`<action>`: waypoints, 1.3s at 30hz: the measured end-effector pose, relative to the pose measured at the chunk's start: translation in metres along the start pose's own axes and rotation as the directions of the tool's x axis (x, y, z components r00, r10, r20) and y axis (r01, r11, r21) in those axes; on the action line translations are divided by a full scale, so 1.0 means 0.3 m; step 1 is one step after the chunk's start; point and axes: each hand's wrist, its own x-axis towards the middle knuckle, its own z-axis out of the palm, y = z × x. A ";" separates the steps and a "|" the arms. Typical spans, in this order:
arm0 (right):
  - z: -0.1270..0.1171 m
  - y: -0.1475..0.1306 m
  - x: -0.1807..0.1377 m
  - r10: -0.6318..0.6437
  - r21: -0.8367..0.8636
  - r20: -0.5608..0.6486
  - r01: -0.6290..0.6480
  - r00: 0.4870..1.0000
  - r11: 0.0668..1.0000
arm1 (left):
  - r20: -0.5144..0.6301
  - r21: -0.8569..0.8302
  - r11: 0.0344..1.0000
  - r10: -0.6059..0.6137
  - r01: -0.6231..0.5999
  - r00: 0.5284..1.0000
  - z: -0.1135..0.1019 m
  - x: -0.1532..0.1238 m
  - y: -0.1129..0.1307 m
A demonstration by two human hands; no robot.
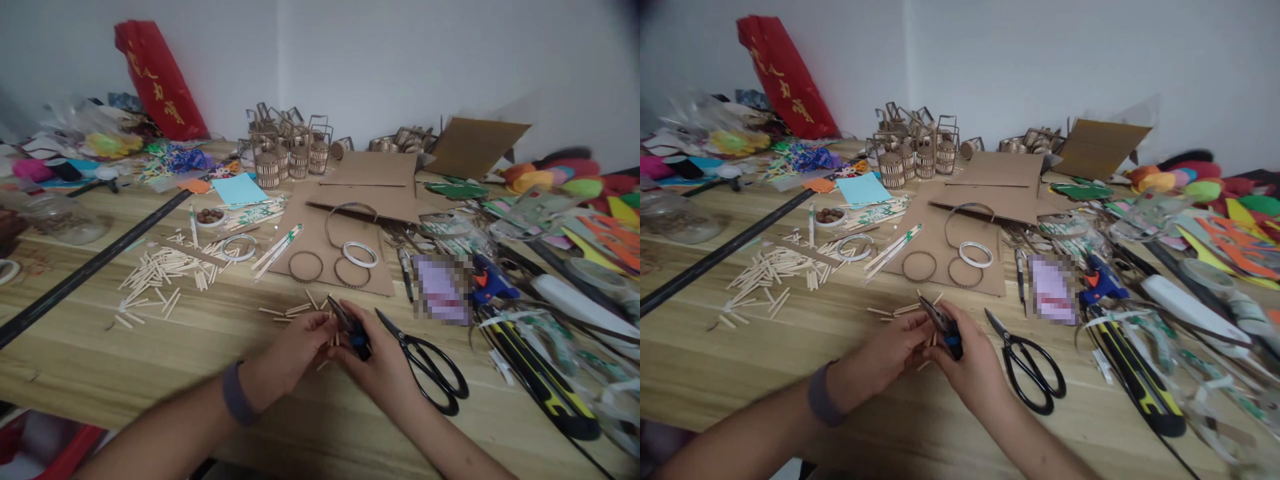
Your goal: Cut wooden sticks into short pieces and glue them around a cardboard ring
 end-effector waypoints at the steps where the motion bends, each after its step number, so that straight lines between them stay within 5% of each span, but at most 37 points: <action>1: 0.002 -0.002 -0.001 0.012 0.013 0.000 -0.012 1.000 1.000 | 0.002 0.002 1.000 0.010 -0.010 1.000 0.001 0.000 0.001; 6: -0.004 -0.016 0.000 0.020 0.075 -0.020 -0.018 1.000 0.997 | 0.013 0.031 0.995 0.099 -0.099 0.995 -0.001 -0.003 0.019; 13: -0.062 -0.008 0.016 0.249 0.260 -0.032 -0.233 0.968 0.937 | -0.126 0.488 0.830 0.373 -0.270 0.919 -0.035 -0.028 0.058; 17: -0.065 -0.002 0.012 0.339 0.595 0.206 -0.392 0.918 0.701 | -0.114 0.439 0.836 0.414 -0.328 0.903 -0.025 -0.049 0.074; 21: -0.038 -0.010 -0.004 0.213 0.761 0.491 -0.535 0.845 0.366 | 0.142 0.169 0.935 0.290 -0.312 0.946 0.003 -0.047 0.055; 26: -0.005 -0.014 -0.027 0.175 0.788 0.566 -0.591 0.806 0.172 | 0.173 0.015 0.990 0.138 -0.142 0.975 0.016 -0.034 0.028; 35: -0.034 -0.023 -0.060 0.078 0.720 0.651 -0.646 0.755 0.252 | 0.107 0.074 0.991 0.100 -0.108 0.989 0.014 -0.041 0.051; 39: -0.041 -0.020 -0.060 0.118 0.741 0.602 -0.607 0.790 0.288 | 0.048 0.372 0.888 0.272 -0.270 0.961 -0.033 -0.041 0.127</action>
